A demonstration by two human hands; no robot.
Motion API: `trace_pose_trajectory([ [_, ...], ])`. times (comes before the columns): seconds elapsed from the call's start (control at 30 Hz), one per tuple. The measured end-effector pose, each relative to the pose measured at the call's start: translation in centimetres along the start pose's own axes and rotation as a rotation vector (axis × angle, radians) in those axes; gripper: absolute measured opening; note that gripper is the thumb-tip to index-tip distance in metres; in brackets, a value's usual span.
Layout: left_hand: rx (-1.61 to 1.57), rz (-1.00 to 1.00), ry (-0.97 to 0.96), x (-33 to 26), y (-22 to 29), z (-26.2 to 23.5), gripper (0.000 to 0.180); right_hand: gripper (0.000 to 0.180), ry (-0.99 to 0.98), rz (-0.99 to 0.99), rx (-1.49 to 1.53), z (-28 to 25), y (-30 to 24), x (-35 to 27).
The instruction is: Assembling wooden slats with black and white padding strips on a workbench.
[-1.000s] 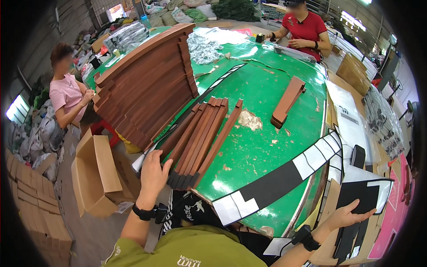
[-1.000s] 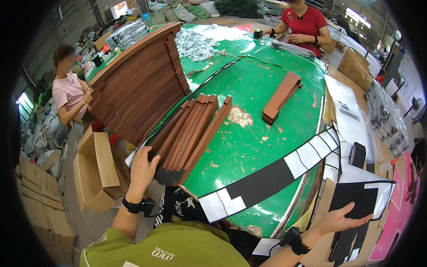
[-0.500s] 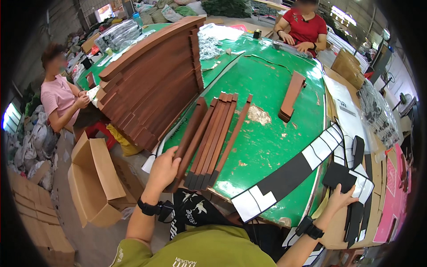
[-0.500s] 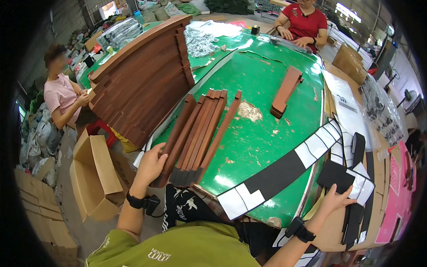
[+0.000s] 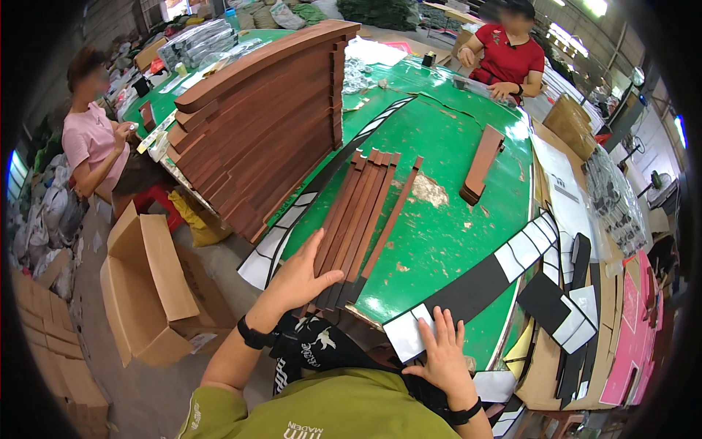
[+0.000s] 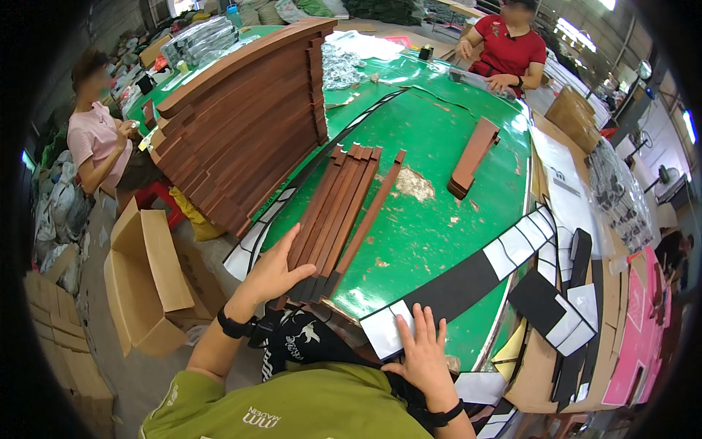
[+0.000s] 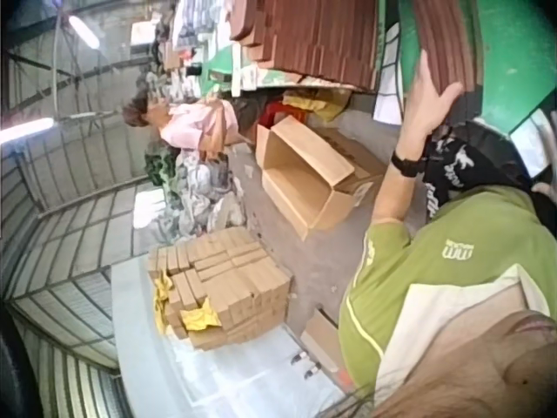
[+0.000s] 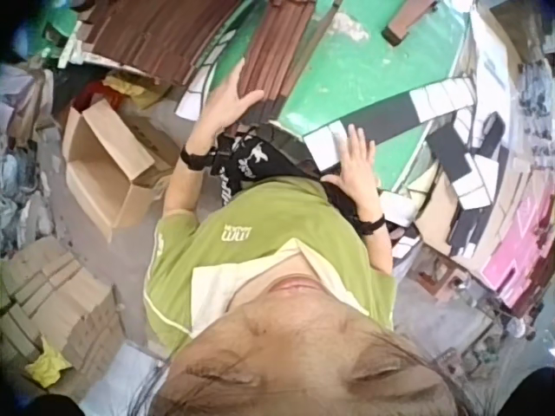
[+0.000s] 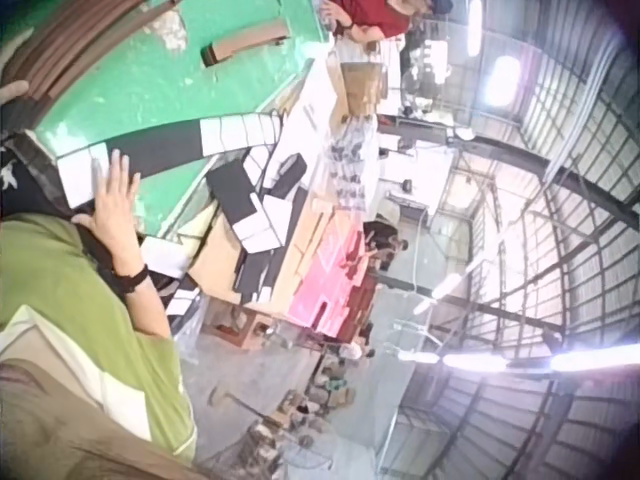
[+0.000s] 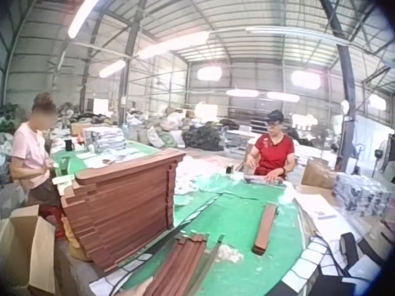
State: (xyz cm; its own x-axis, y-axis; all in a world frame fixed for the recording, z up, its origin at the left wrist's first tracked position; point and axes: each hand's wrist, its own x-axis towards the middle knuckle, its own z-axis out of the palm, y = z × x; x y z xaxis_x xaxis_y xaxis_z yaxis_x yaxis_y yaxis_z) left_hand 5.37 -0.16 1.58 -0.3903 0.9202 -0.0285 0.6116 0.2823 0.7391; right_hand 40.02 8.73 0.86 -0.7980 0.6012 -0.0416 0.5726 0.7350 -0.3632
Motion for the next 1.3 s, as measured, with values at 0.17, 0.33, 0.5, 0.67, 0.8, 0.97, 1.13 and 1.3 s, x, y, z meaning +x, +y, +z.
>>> trace_pose_trajectory([
  [0.17, -0.001, 0.042, 0.095, -3.7, 0.6, 0.3, 0.082, 0.088, 0.03, -0.075, -0.255, 1.5, 1.5, 0.0],
  [0.33, -0.02, 0.219, 0.36, -6.6, -1.8, 3.6, 0.064, 0.062, 0.223, -0.16, -0.118, 1.1, 2.1, 0.8],
  [0.5, 0.074, 0.376, 0.452, -3.3, -2.8, 4.3, 0.051, 0.028, 0.622, -0.235, 0.346, -3.5, 1.4, 4.8],
  [0.67, 0.048, 0.363, 0.324, -2.5, -1.7, 2.9, 0.056, 0.027, 0.808, -0.389, 0.602, -7.7, -1.7, 7.6],
  [0.8, 0.057, 0.346, 0.429, -4.1, 0.4, 1.3, 0.054, 0.039, 0.647, -0.74, 0.13, -6.0, -5.3, 8.0],
  [0.97, -1.181, -0.164, -0.349, -4.1, 1.7, 1.1, 0.078, 0.032, 0.429, -1.031, -0.033, -1.0, -9.7, 7.2],
  [1.13, -0.961, -0.12, -0.545, -3.1, 2.3, 2.1, 0.069, 0.036, 0.219, -1.087, -0.046, -0.7, -10.1, 6.7],
  [1.3, -0.913, 0.061, -0.406, -3.6, 3.3, 0.4, 0.048, 0.048, 0.36, -0.785, 0.255, -3.0, -6.9, 5.4],
])
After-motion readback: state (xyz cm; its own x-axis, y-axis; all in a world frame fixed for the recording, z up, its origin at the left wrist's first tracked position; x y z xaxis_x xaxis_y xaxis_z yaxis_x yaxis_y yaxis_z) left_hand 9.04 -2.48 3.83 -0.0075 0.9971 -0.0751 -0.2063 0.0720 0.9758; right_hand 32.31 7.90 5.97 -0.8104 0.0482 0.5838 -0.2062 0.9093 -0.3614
